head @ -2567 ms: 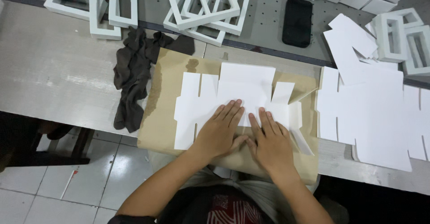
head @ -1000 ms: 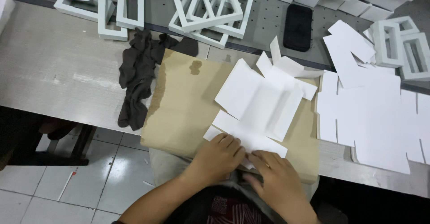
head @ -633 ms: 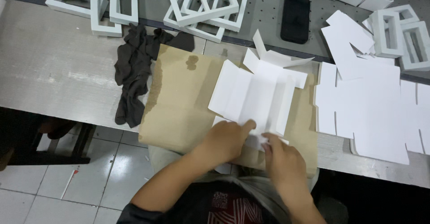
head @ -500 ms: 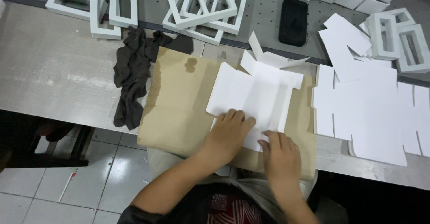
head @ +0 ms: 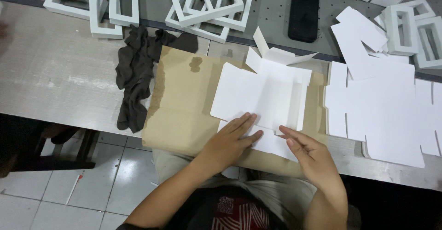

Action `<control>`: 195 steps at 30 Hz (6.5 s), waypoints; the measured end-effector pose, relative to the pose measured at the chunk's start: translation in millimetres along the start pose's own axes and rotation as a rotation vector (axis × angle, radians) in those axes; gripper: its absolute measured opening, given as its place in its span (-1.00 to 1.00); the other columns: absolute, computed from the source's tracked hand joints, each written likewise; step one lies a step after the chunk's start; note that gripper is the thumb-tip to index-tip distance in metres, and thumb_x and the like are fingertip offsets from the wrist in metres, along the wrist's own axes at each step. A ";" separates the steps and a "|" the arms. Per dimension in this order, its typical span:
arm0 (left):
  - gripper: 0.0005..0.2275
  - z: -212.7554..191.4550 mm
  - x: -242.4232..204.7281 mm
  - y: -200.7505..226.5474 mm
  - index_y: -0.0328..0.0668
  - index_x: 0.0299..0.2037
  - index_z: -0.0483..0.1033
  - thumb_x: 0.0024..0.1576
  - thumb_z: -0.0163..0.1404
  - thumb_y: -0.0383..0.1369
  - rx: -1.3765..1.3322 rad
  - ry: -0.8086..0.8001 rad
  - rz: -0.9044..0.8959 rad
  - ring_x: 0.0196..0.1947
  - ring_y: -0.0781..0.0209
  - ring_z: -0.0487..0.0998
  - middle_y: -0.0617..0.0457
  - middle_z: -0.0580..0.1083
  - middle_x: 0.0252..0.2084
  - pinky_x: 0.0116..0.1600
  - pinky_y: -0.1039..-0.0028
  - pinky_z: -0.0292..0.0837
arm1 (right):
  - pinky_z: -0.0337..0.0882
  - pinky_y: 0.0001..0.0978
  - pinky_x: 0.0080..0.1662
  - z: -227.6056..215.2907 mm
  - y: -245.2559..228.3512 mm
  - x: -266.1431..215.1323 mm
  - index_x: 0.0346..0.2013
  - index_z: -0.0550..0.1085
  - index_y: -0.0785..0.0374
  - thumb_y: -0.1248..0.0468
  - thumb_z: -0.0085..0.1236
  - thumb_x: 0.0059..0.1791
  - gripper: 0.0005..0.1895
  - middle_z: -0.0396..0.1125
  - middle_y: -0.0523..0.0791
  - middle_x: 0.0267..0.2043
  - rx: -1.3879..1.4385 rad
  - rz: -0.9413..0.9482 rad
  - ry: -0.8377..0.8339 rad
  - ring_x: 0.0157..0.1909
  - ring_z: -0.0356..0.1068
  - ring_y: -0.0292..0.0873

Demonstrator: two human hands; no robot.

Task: The person folds a flat white cardboard sheet into a small box by hand. They crease the flaps along pre-cut lines, fold the sides up, and tuck the tabs into slots to form the box structure.

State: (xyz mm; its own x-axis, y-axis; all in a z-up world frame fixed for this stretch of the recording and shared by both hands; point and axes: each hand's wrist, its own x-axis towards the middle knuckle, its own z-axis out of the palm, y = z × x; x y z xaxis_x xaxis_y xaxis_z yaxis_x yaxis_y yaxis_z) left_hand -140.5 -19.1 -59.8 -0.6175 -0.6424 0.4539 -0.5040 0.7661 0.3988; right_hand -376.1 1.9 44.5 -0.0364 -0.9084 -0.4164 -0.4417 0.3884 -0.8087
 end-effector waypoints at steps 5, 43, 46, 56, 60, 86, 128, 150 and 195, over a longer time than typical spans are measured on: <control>-0.52 5.3 -5.0 -3.3 -0.12 0.36 0.29 0.20 -0.08 -0.58 -0.029 -0.066 -0.027 0.51 -0.21 0.08 -0.27 0.12 0.49 0.51 0.03 0.08 | -0.14 -0.05 0.48 15.3 39.9 -5.2 0.30 0.42 -0.03 0.18 -0.03 0.08 -0.54 0.20 -0.13 0.47 -0.557 -0.484 0.067 0.51 0.13 -0.22; -0.77 4.2 32.8 22.5 -0.45 0.08 0.30 0.26 -0.10 -0.50 0.283 -0.243 0.089 -0.07 -0.26 0.57 -0.37 0.51 -0.15 0.06 0.08 0.50 | 0.38 -0.31 -0.08 33.6 44.8 42.9 -0.08 0.60 0.12 0.23 0.17 -0.11 -0.69 0.41 -0.20 -0.11 -1.124 -0.619 0.102 0.00 0.40 -0.16; -0.79 -20.8 64.6 18.6 -0.45 0.07 0.31 0.25 -0.11 -0.53 0.131 -0.422 -0.064 -0.09 -0.31 0.58 -0.38 0.54 -0.12 0.06 0.04 0.48 | 0.39 -0.38 -0.08 25.1 32.1 56.5 -0.15 0.60 0.14 0.34 0.10 -0.08 -0.75 0.46 -0.19 -0.14 -1.098 -0.432 -0.016 -0.04 0.43 -0.17; -0.71 -5.6 83.0 -30.0 0.15 0.18 0.48 0.28 -0.11 -0.36 -0.145 -0.497 -0.432 0.54 -0.15 -0.06 -0.12 0.15 0.42 0.57 0.02 -0.33 | -0.36 0.14 0.46 11.6 -2.8 68.6 0.44 0.26 -0.02 0.10 0.01 0.08 -0.40 -0.04 0.10 0.44 -0.822 -0.159 -0.092 0.60 -0.30 0.22; -0.63 -38.3 89.8 -12.8 0.20 0.34 0.35 0.35 -0.24 -0.37 -0.192 -0.612 -0.465 0.60 -0.06 -0.26 -0.13 -0.12 0.59 0.58 0.10 -0.53 | -0.62 0.04 0.48 13.0 9.6 70.2 0.53 0.10 -0.10 -0.05 -0.30 0.17 -0.39 -0.40 0.16 0.63 -0.854 -0.203 -0.148 0.66 -0.62 0.15; -0.58 -34.1 100.0 9.2 0.36 0.41 0.23 0.33 -0.31 -0.06 -0.045 -0.632 -0.517 0.61 -0.09 -0.35 -0.10 -0.23 0.62 0.55 0.05 -0.63 | -0.14 0.02 0.51 -4.1 22.1 69.3 0.25 0.47 0.08 0.19 0.08 0.07 -0.57 0.15 0.00 0.46 -0.539 -0.327 0.009 0.60 -0.09 0.09; -0.96 -32.6 62.0 32.3 -0.19 -0.31 0.64 0.12 0.11 -0.48 -0.063 0.102 -0.053 -0.28 0.03 0.55 -0.01 0.56 -0.33 -0.19 0.32 0.42 | 0.52 -0.22 -0.26 28.4 1.8 7.3 -0.12 0.63 0.33 0.53 0.32 -0.15 -0.70 0.55 0.04 -0.20 -0.317 -0.859 0.419 -0.21 0.56 0.04; -0.82 30.7 10.1 14.5 -0.37 -0.07 0.48 0.14 0.11 -0.53 -0.043 0.241 -0.154 0.03 -0.02 0.54 -0.14 0.52 0.01 0.21 0.31 0.45 | 0.48 -0.39 0.11 50.3 84.9 18.6 0.09 0.54 0.34 0.51 0.20 -0.02 -0.63 0.44 -0.02 0.02 -0.327 -0.838 0.318 -0.01 0.46 -0.11; -0.37 -11.6 -5.5 26.0 -0.30 0.42 0.17 0.20 0.05 -0.16 -0.033 -0.163 -0.282 -0.04 -0.20 0.43 -0.22 0.48 0.00 0.06 0.07 0.37 | 0.53 -0.19 -0.08 38.6 74.7 27.3 -0.06 0.60 0.26 0.33 -0.01 0.10 -0.77 0.53 -0.03 -0.09 -0.727 -0.951 0.538 -0.10 0.53 -0.02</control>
State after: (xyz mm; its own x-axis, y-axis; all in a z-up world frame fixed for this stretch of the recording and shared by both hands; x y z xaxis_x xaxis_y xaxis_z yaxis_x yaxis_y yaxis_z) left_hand -143.2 4.2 -42.6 -0.5463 -0.8160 0.1889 -0.6506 0.5554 0.5179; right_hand -375.5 12.1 -43.3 0.2790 -0.7922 0.5427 -0.8658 -0.4520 -0.2147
